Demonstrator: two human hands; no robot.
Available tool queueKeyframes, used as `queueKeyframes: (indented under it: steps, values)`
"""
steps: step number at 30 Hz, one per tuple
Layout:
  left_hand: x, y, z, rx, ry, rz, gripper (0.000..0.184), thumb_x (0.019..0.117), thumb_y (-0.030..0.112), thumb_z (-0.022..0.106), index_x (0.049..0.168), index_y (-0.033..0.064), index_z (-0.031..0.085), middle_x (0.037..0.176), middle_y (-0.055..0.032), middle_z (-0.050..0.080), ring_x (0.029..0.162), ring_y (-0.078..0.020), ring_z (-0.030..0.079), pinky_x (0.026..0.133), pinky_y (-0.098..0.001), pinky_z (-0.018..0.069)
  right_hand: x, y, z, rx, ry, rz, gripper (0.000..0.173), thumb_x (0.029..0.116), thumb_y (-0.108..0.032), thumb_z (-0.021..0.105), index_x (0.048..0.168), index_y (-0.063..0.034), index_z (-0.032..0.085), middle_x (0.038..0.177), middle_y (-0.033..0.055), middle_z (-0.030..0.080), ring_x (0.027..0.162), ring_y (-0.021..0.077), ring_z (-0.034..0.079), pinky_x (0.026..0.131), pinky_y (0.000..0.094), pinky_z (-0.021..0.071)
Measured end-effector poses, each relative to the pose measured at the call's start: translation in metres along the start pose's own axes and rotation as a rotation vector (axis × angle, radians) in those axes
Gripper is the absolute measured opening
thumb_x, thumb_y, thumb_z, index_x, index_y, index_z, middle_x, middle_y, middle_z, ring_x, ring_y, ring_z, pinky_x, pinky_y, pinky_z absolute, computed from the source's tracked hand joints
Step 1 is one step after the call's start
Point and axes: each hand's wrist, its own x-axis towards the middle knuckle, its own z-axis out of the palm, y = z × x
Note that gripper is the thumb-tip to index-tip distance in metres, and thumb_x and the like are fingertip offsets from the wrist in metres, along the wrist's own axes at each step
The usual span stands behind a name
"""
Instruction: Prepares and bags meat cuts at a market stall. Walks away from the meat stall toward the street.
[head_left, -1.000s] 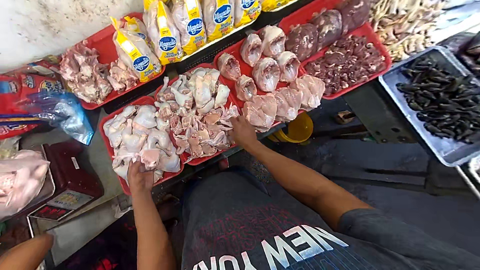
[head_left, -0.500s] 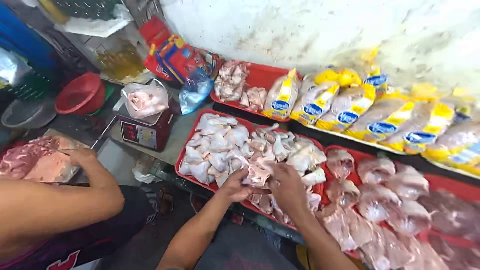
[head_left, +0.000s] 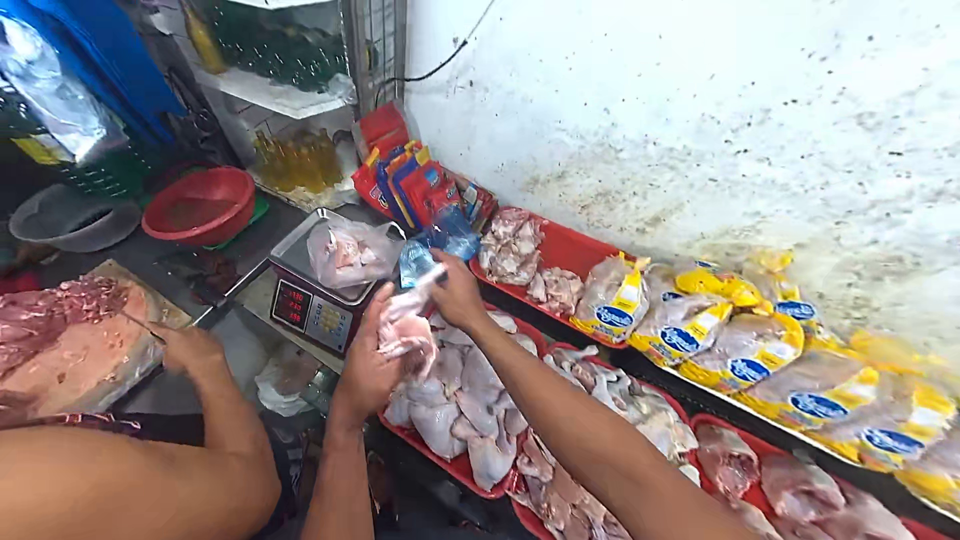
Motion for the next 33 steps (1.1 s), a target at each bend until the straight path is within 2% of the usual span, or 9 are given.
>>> queueKeyframes:
  steps: [2, 6, 10, 14, 17, 23, 27, 29, 33]
  values:
    - [0.009, 0.013, -0.016, -0.212, -0.197, -0.094, 0.108, 0.0856, 0.006, 0.080, 0.164, 0.0084, 0.007, 0.127, -0.0161, 0.067, 0.108, -0.0228, 0.071, 0.096, -0.0431, 0.0610, 0.053, -0.008, 0.032, 0.008, -0.052, 0.023, 0.084, 0.0901, -0.036, 0.077, 0.159, -0.0089, 0.037, 0.150, 0.0260, 0.048, 0.135, 0.0449, 0.050, 0.108, 0.0650, 0.0439]
    - [0.044, -0.012, -0.047, -0.456, -0.275, -0.119, 0.056, 0.0859, 0.021, 0.081, 0.133, 0.0002, 0.058, 0.113, -0.0069, 0.073, 0.096, -0.0137, 0.071, 0.087, -0.0334, 0.0602, 0.095, -0.021, 0.057, 0.332, -0.136, 0.142, 0.032, 0.1029, -0.030, 0.060, 0.123, -0.0052, 0.066, 0.097, 0.0150, 0.071, 0.082, 0.0259, 0.069, 0.076, 0.0489, 0.0579]
    - [0.111, -0.038, -0.090, -0.229, -0.069, -0.471, 0.034, 0.0925, 0.007, 0.063, 0.125, 0.0020, 0.059, 0.097, -0.0084, 0.072, 0.082, -0.0160, 0.070, 0.076, -0.0365, 0.0607, 0.101, -0.023, 0.052, 0.650, -0.087, 0.179, 0.027, 0.1070, -0.029, 0.055, 0.113, -0.0051, 0.066, 0.073, 0.0012, 0.056, 0.059, 0.0105, 0.053, 0.061, 0.0317, 0.0524]
    - [0.181, -0.069, -0.108, -0.063, 0.472, -0.750, 0.051, 0.1019, 0.021, 0.059, 0.149, 0.0116, 0.042, 0.111, -0.0208, 0.065, 0.086, -0.0317, 0.067, 0.072, -0.0510, 0.0596, 0.105, -0.034, 0.042, 0.708, -0.017, 0.140, 0.024, 0.1077, -0.025, 0.053, 0.120, -0.0078, 0.065, 0.079, -0.0006, 0.054, 0.059, 0.0080, 0.047, 0.057, 0.0274, 0.0472]
    - [0.186, -0.052, -0.104, 0.084, 0.510, -0.758, 0.070, 0.0978, 0.008, 0.057, 0.160, 0.0202, 0.026, 0.135, -0.0257, 0.056, 0.106, -0.0424, 0.067, 0.076, -0.0626, 0.0599, 0.115, -0.041, 0.049, 0.637, 0.000, 0.129, 0.030, 0.1082, -0.020, 0.052, 0.129, -0.0036, 0.067, 0.080, 0.0032, 0.058, 0.061, 0.0110, 0.051, 0.059, 0.0306, 0.0491]
    - [0.157, -0.034, -0.099, 0.279, 0.500, -0.676, 0.090, 0.0992, 0.010, 0.055, 0.166, 0.0290, -0.002, 0.146, -0.0272, 0.049, 0.104, -0.0417, 0.069, 0.074, -0.0611, 0.0614, 0.103, -0.051, 0.048, 0.639, -0.020, 0.186, 0.030, 0.1079, -0.013, 0.049, 0.133, -0.0038, 0.063, 0.089, 0.0083, 0.065, 0.069, 0.0150, 0.062, 0.067, 0.0334, 0.0564]
    - [0.115, 0.000, -0.045, 0.540, 0.455, -0.384, 0.080, 0.0981, 0.009, 0.059, 0.166, 0.0121, 0.017, 0.145, -0.0227, 0.056, 0.120, -0.0365, 0.065, 0.098, -0.0583, 0.0560, 0.071, -0.042, 0.031, 0.387, -0.015, 0.164, 0.041, 0.1022, -0.016, 0.058, 0.143, -0.0073, 0.057, 0.122, 0.0163, 0.069, 0.102, 0.0261, 0.070, 0.088, 0.0474, 0.0589]
    - [0.066, -0.002, 0.000, 0.562, 0.385, -0.226, 0.069, 0.0979, 0.009, 0.059, 0.161, 0.0158, 0.033, 0.150, -0.0147, 0.054, 0.120, -0.0314, 0.065, 0.097, -0.0545, 0.0564, 0.029, -0.026, 0.014, 0.257, -0.035, 0.090, 0.045, 0.1042, -0.026, 0.057, 0.147, -0.0107, 0.053, 0.134, 0.0170, 0.064, 0.113, 0.0309, 0.067, 0.093, 0.0550, 0.0569]
    - [-0.051, -0.042, 0.064, 0.365, -0.207, -0.321, 0.057, 0.0970, 0.011, 0.064, 0.152, 0.0113, 0.051, 0.151, -0.0129, 0.054, 0.135, -0.0240, 0.056, 0.112, -0.0449, 0.0489, -0.088, 0.052, -0.025, 0.250, -0.061, 0.148, 0.036, 0.1020, -0.017, 0.058, 0.135, -0.0014, 0.061, 0.127, 0.0158, 0.067, 0.102, 0.0235, 0.071, 0.087, 0.0442, 0.0624]
